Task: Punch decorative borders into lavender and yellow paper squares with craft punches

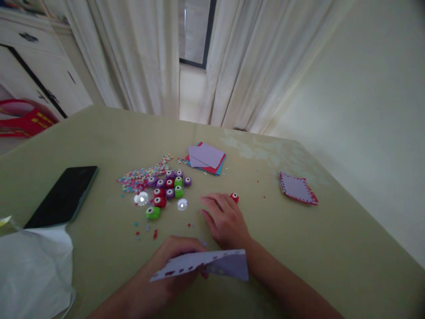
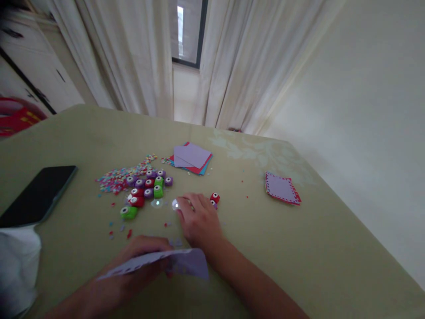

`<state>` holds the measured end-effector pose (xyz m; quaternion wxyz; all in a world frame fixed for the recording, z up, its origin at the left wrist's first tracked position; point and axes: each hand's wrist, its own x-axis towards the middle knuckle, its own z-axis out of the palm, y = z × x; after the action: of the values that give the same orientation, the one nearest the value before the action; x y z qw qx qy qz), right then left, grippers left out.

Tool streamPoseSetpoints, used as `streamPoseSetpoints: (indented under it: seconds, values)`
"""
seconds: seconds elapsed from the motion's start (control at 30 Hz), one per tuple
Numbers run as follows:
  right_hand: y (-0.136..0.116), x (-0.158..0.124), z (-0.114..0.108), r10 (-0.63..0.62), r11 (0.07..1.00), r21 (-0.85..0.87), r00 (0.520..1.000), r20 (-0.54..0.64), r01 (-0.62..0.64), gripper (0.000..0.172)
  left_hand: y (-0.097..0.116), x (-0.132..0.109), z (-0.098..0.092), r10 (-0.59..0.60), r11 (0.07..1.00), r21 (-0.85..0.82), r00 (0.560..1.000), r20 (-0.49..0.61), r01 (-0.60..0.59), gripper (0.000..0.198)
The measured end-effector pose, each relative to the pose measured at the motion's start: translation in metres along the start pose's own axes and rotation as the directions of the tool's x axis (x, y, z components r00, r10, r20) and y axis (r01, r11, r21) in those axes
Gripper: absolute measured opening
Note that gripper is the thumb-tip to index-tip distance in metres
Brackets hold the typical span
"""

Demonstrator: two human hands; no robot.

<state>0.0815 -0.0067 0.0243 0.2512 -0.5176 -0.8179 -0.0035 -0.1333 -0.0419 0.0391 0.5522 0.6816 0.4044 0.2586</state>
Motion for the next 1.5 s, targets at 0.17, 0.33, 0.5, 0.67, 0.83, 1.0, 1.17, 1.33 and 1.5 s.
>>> streamPoseSetpoints:
  seconds: [0.17,0.33,0.5,0.67,0.83,1.0,1.17,1.33,1.5]
  values:
    - [-0.012,0.056,0.018,-0.092,0.994,-0.042,0.977,0.193,0.102,0.052,0.003,0.010,-0.001,-0.090,0.994,-0.058,0.994,0.058,0.094,0.033]
    - [-0.002,0.054,0.035,-0.106,0.990,-0.066,0.959,0.261,0.128,0.025,0.001,0.020,-0.006,-0.125,0.989,-0.103,0.978,-0.166,0.109,0.033]
    - [0.003,0.012,0.002,-0.065,0.993,0.104,0.990,0.123,0.052,0.003,-0.008,0.019,-0.008,-0.235,0.968,-0.166,0.908,-0.346,0.187,0.039]
    - [-0.014,-0.039,-0.029,0.302,0.748,0.608,0.952,0.047,-0.268,0.036,-0.008,0.016,-0.008,-0.236,0.969,-0.166,0.874,-0.425,0.181,0.042]
    - [-0.033,-0.066,-0.013,0.452,0.168,0.875,0.825,0.340,-0.453,0.040,-0.007,0.018,-0.011,-0.212,0.976,-0.130,0.881,-0.422,0.173,0.051]
    - [-0.039,-0.056,-0.003,0.397,-0.211,0.873,0.777,0.488,-0.440,0.042,-0.004,0.017,-0.014,-0.183,0.983,-0.078,0.899,-0.397,0.166,0.049]
    - [-0.038,-0.052,-0.001,0.369,-0.362,0.847,0.775,0.513,-0.389,0.038,-0.003,0.015,-0.010,-0.182,0.983,-0.071,0.904,-0.386,0.167,0.047]
    - [-0.039,-0.050,-0.003,0.413,-0.417,0.827,0.731,0.542,-0.378,0.040,-0.003,0.014,-0.010,-0.189,0.982,-0.048,0.915,-0.356,0.184,0.045]
    - [-0.037,-0.049,-0.004,0.460,-0.337,0.857,0.726,0.512,-0.391,0.056,-0.004,0.015,-0.005,-0.176,0.984,-0.027,0.921,-0.348,0.178,0.046]
